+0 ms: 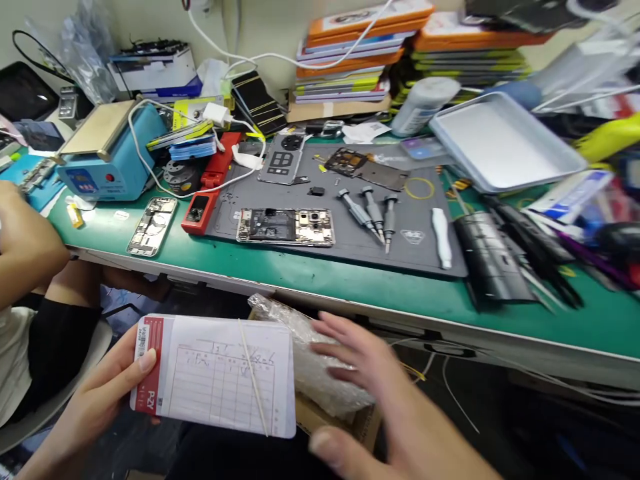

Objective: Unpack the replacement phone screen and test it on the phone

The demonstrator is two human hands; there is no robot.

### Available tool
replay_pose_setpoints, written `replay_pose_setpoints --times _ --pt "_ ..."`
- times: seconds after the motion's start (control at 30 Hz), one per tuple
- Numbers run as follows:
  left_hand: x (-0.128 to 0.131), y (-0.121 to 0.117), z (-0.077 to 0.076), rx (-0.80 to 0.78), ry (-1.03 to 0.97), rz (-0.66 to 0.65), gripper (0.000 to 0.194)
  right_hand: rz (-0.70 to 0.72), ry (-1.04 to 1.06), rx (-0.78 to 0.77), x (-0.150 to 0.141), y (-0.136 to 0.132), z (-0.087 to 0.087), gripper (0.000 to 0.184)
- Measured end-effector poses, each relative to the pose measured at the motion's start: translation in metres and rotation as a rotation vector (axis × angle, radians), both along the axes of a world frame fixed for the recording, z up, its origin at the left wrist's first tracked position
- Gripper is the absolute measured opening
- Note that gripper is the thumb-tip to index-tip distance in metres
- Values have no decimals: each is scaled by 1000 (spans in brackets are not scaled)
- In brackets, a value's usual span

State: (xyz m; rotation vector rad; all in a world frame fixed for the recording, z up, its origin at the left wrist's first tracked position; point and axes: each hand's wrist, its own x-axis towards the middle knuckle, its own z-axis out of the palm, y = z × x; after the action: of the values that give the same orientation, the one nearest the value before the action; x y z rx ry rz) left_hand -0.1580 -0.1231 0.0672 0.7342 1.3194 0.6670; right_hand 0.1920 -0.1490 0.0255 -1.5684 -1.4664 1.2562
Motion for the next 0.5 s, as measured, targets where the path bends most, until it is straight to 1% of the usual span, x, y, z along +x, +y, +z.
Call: replay_pose_setpoints --times 0.03,0.07,0.1,0.13,0.17,0.2,0.23,0.3,0.4,0.47,0.5 --pt "4 1 -1 2 -40 -28 56 39 46 -85 -11 6 8 88" --pt "7 2 -3 10 -64 -46 52 47 78 -176 -20 11 15 84" --pt "9 3 -4 23 -70 -56 49 38 99 -247 -27 17 20 70" --pt "10 4 -6 34 -64 -62 47 34 130 -280 -31 22 24 57" --pt "10 5 -8 43 -54 -72 46 26 154 -300 -33 25 27 49" --pt "11 5 -9 52 -42 -83 46 16 167 -305 -32 27 29 45" --pt "11 5 -11 60 -35 -95 46 6 170 -302 -30 28 30 45" --pt "12 4 -15 69 -32 -91 47 -14 146 -287 -24 26 33 50" --pt "12 4 -19 78 -16 -26 51 9 82 -261 -8 22 32 48" --pt "8 7 -19 89 15 90 57 -29 -11 -220 15 18 26 46" --pt "4 8 -18 98 30 170 61 -108 -83 -181 32 15 22 44"
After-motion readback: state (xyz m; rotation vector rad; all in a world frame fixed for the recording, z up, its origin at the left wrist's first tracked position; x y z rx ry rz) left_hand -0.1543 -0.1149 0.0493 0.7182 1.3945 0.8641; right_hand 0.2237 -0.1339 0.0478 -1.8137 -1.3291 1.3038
